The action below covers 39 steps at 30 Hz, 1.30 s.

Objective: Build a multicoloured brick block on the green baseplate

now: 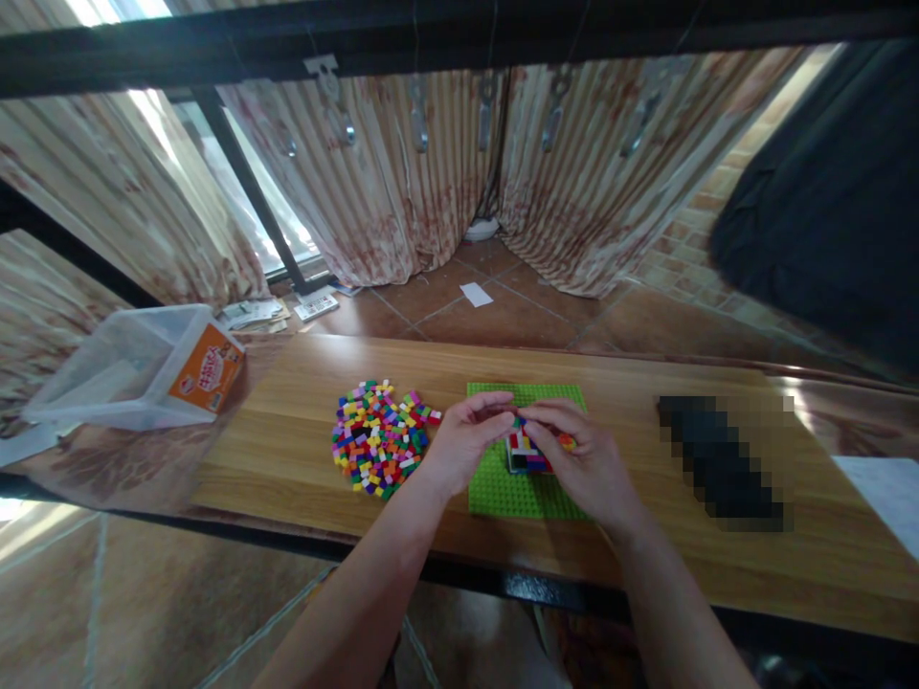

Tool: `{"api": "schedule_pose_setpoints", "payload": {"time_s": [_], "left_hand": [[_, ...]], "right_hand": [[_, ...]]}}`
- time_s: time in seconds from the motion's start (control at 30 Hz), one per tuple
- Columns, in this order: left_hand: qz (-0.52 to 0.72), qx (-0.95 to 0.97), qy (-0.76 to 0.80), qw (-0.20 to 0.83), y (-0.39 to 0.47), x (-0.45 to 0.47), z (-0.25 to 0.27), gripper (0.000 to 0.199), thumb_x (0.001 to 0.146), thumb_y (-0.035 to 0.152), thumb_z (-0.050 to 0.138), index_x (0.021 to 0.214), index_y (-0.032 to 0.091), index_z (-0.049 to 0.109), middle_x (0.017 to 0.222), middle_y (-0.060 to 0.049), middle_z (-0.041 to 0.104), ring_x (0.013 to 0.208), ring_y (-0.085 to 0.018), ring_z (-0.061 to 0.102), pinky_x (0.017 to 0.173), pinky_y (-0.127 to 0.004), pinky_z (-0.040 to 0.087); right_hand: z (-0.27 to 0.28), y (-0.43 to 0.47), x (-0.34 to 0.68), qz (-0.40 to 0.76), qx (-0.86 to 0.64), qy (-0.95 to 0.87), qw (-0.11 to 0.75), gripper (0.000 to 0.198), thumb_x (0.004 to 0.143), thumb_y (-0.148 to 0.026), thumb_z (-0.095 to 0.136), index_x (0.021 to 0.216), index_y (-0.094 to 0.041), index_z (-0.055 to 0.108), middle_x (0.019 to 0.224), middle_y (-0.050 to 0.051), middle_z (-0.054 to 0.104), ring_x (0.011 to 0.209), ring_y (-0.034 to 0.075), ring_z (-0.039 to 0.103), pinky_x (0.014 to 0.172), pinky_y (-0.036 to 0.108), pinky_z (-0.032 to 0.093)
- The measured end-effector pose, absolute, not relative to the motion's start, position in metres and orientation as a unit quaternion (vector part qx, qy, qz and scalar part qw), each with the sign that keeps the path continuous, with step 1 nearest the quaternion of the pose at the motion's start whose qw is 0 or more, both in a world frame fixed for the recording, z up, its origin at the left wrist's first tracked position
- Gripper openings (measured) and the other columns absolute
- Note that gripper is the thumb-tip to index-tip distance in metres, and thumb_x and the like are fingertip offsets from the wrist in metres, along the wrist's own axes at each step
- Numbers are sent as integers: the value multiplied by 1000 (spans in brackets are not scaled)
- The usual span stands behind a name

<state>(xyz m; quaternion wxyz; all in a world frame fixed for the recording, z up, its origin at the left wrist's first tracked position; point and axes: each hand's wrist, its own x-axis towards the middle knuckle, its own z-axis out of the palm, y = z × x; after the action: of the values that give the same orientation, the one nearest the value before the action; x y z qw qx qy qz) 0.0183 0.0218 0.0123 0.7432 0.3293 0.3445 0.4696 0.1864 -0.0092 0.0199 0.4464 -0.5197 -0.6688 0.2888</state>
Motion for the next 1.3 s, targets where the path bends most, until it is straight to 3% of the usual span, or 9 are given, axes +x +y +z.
{"api": "schedule_pose_setpoints", "payload": {"time_s": [0.37,0.83,1.07,1.3], "left_hand": [[459,365,318,745,21,20,12,43,62,25,89,101,17,74,92,-4,72,86,-12,63,87,-29,47],[476,382,422,670,25,22,4,27,67,25,82,88,13,73,80,-3,70,70,-11,61,72,-27,51],[464,415,435,650,26,24,-3,21,70,21,76,89,13,72,79,-2,69,68,-12,60,69,-27,51],[420,545,520,505,27,21,-6,20,75,21,70,94,15,73,83,-4,73,69,-15,62,68,-27,49]], "right_hand": [[22,-12,187,328,-504,-656,456,17,90,-36,64,91,-28,79,103,4,68,98,20,66,87,35,54],[23,-11,217,285,-556,-574,529,14,78,-39,72,79,-25,77,87,4,74,81,20,68,75,37,57],[15,-9,227,241,-588,-599,487,16,82,-38,68,83,-24,76,89,4,75,81,20,68,76,36,56],[-3,-4,251,222,-657,-582,424,21,79,-41,67,84,-24,78,87,6,78,74,22,69,69,36,56]]}}
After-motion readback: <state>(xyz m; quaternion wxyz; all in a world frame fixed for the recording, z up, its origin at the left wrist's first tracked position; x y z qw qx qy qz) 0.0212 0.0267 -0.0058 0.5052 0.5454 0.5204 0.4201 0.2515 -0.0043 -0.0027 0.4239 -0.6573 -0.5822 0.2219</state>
